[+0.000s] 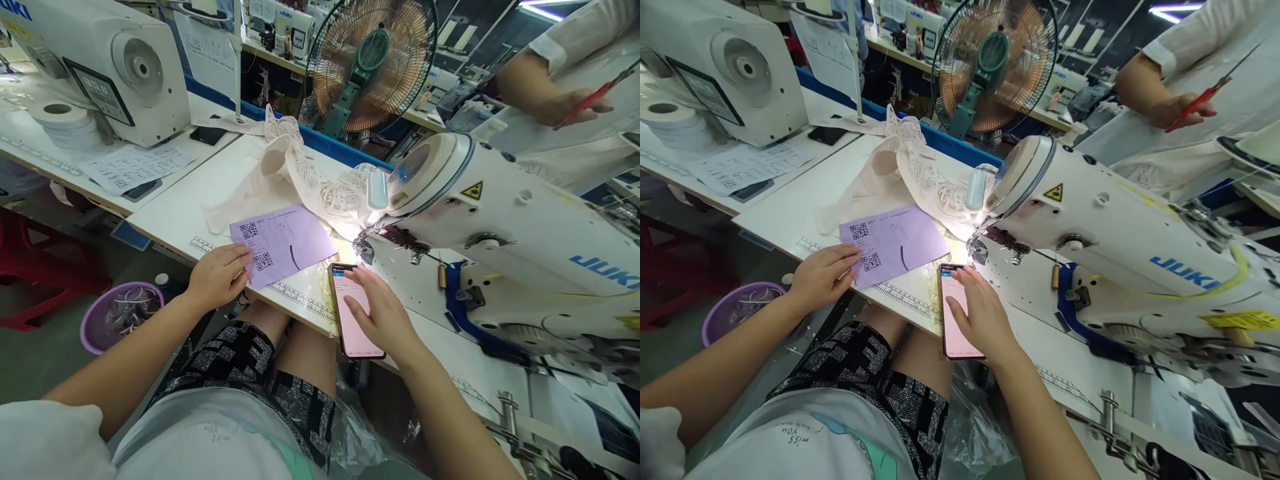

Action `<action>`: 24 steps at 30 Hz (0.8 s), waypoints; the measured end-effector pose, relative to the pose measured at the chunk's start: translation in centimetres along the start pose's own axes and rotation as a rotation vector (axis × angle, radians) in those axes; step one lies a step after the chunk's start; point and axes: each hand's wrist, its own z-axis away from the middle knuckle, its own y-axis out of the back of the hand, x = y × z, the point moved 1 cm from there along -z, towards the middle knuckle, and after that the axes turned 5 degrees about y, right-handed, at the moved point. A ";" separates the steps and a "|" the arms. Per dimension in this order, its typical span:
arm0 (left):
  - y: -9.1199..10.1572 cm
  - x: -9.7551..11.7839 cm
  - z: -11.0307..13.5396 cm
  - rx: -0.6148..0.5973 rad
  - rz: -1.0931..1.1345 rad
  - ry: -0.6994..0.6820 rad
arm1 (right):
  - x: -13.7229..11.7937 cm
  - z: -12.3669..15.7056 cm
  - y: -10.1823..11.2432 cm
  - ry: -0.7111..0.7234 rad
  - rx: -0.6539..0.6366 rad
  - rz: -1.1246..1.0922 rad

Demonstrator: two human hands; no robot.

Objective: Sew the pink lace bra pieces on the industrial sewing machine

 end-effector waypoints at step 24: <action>-0.5 0.2 0.2 0.061 -0.002 0.016 | 2.0 1.5 0.8 -0.069 0.117 -0.011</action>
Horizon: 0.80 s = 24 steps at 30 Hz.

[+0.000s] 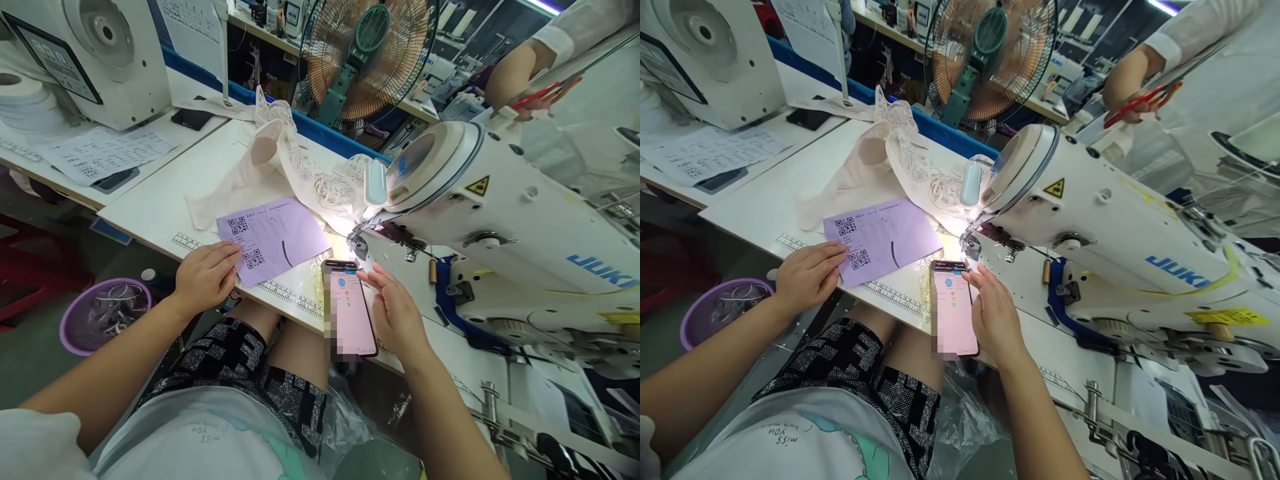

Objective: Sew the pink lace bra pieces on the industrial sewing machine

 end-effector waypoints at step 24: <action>0.3 0.5 0.2 0.105 -0.157 -0.039 | -5.6 6.0 -0.4 -0.413 -0.156 0.241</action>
